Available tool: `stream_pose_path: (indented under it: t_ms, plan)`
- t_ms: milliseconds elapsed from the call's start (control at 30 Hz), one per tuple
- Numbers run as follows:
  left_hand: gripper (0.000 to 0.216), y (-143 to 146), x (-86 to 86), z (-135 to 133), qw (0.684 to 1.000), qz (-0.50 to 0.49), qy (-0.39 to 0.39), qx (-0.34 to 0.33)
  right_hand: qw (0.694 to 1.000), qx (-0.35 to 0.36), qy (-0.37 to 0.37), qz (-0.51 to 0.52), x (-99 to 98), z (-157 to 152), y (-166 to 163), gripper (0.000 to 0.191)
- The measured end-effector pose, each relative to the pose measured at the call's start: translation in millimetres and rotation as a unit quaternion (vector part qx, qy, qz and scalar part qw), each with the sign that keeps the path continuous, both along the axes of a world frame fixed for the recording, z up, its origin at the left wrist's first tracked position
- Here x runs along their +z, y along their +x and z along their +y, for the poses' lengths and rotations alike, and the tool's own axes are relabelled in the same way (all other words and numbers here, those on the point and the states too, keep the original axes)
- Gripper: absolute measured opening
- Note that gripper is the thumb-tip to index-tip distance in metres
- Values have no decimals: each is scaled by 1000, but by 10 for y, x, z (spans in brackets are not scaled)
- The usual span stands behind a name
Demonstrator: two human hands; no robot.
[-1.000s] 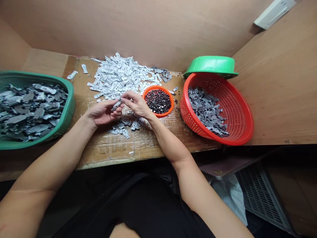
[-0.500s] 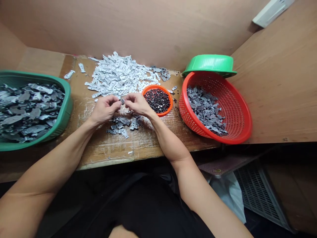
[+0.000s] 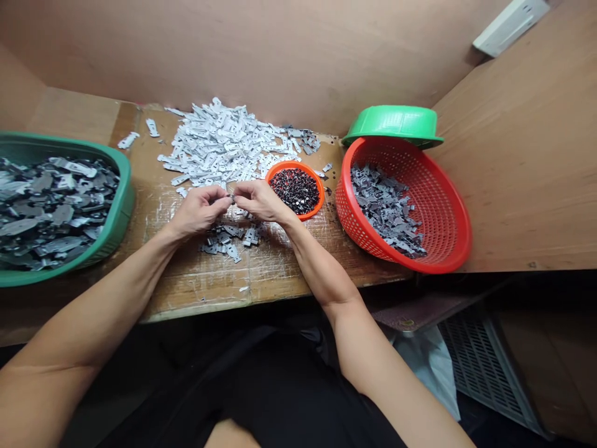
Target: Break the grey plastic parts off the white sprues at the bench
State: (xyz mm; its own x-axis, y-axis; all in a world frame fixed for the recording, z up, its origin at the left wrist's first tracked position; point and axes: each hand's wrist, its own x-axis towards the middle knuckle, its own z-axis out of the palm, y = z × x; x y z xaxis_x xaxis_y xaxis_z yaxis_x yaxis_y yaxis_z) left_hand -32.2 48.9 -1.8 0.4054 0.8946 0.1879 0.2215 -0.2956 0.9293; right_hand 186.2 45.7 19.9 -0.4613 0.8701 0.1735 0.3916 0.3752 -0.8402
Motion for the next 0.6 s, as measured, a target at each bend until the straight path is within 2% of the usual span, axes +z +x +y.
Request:
stream_pose_path:
  t_ms: [167,300,367,467,600]
  plan:
    - [24,-52,9,23,999,-24,4,-34,999,25,8,-18,-10,25,41,29]
    - [33,-14,74,-41,995,-91,-31,-38,998,-48,16,48,-71,68,8,43]
    - [40,58,91,-107,982,-169,-78,-36,992,-55,-8,113,-111,53,-93,52]
    - [41,202,74,-226,953,-269,-136,-30,979,1,-71,189,-208,-35,-337,76]
    - [34,334,-12,-309,937,-315,-151,9,976,-67,-38,203,-367,-137,-583,70]
